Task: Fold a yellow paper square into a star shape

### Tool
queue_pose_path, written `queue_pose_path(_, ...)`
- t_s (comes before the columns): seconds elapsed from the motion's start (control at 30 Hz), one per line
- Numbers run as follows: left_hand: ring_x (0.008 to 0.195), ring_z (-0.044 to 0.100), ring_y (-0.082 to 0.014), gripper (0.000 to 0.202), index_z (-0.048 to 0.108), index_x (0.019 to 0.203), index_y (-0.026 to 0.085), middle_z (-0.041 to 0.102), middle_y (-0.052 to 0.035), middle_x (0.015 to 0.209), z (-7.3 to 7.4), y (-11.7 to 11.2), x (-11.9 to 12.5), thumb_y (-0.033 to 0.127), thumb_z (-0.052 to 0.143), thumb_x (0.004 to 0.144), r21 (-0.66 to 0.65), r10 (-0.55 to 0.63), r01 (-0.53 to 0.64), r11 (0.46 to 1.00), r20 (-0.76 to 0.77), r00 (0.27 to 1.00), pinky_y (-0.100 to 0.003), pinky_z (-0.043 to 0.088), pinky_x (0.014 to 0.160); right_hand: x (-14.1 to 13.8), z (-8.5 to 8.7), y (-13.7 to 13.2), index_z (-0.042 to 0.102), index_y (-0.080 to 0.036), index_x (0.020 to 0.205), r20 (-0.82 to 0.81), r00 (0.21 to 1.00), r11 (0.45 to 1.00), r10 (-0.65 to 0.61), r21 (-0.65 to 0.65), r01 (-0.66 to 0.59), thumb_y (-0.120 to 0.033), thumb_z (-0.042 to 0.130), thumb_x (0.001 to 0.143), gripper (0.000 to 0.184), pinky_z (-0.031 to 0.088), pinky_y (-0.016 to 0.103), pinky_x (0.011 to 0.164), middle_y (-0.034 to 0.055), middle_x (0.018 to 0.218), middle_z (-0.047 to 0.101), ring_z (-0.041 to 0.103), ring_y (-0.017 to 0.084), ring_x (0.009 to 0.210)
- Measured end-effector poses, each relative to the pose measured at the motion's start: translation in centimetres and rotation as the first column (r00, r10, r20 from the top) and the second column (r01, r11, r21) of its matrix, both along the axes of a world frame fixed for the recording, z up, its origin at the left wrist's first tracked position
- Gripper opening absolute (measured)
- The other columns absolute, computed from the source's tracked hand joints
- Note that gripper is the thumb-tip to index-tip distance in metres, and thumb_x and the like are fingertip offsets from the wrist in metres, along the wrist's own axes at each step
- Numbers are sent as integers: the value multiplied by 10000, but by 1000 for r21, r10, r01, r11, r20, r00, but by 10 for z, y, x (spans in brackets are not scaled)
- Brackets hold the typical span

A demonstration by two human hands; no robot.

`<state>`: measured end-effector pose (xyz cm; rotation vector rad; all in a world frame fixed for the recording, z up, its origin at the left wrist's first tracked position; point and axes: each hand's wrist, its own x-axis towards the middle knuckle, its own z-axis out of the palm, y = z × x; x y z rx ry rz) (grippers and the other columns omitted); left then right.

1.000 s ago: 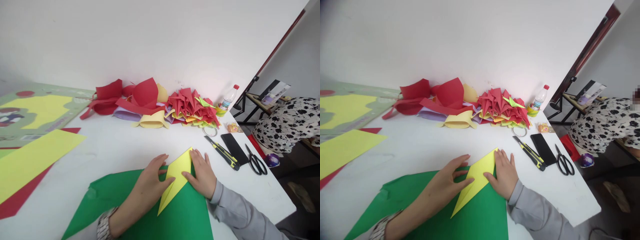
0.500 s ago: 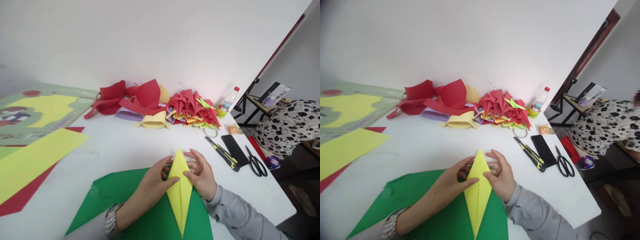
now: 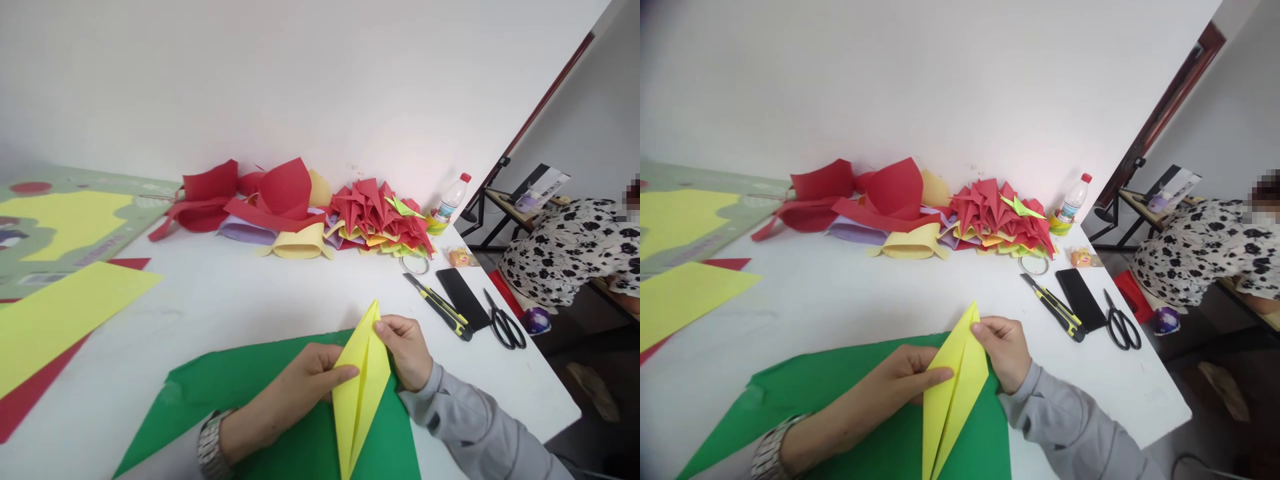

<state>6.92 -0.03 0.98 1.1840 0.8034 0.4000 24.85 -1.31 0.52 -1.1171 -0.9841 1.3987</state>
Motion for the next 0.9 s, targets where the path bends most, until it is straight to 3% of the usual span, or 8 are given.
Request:
queue_pose_path(0.13, 642, 558, -164, 419, 663, 721, 159, 653, -4, 683, 0, 1, 0, 573, 699, 672, 0, -48, 48, 999, 15, 999, -258, 406, 609, 0, 0, 1, 745, -164, 675, 7, 995, 995, -100, -8, 100, -504, 860, 606, 365, 507, 265, 525, 26, 613, 724, 613, 141, 493)
queue_pose_path(0.3, 551, 436, -118, 413, 604, 640, 163, 549, 31, 593, 3, 1, 1, 568, 687, 662, 14, -95, 95, 995, -14, 995, -235, 335, 551, -1, 3, 3, 777, -172, 738, 11, 997, 996, -82, 26, 82, -542, 863, 566, 416, 507, 254, 532, 23, 622, 718, 608, 136, 525)
queue_pose_path(0.5, 521, 309, -99, 417, 463, 560, 192, 381, 60, 540, -1, 1, 1, 549, 618, 707, 115, -123, 133, 984, -91, 988, -226, 246, 501, 0, 7, 6, 778, -174, 718, 39, 988, 987, -153, 60, 150, -544, 824, 627, 383, 497, 253, 509, 15, 567, 685, 572, 129, 500)
queue_pose_path(0.63, 529, 316, -107, 393, 445, 565, 199, 360, 54, 554, -5, 0, 0, 521, 595, 733, 173, -120, 143, 975, -138, 983, -228, 246, 493, 0, 7, 6, 757, -169, 686, 66, 975, 975, -212, 80, 207, -512, 829, 617, 357, 485, 255, 506, 31, 605, 703, 576, 134, 512)
queue_pose_path(0.9, 582, 364, -116, 413, 455, 614, 195, 402, 50, 611, 0, 0, 3, 575, 593, 701, 123, -117, 127, 984, -87, 989, -227, 300, 540, -2, 4, 1, 698, -167, 684, 193, 912, 922, -363, 213, 322, -476, 745, 725, 315, 440, 256, 516, 7, 598, 646, 525, 130, 535)
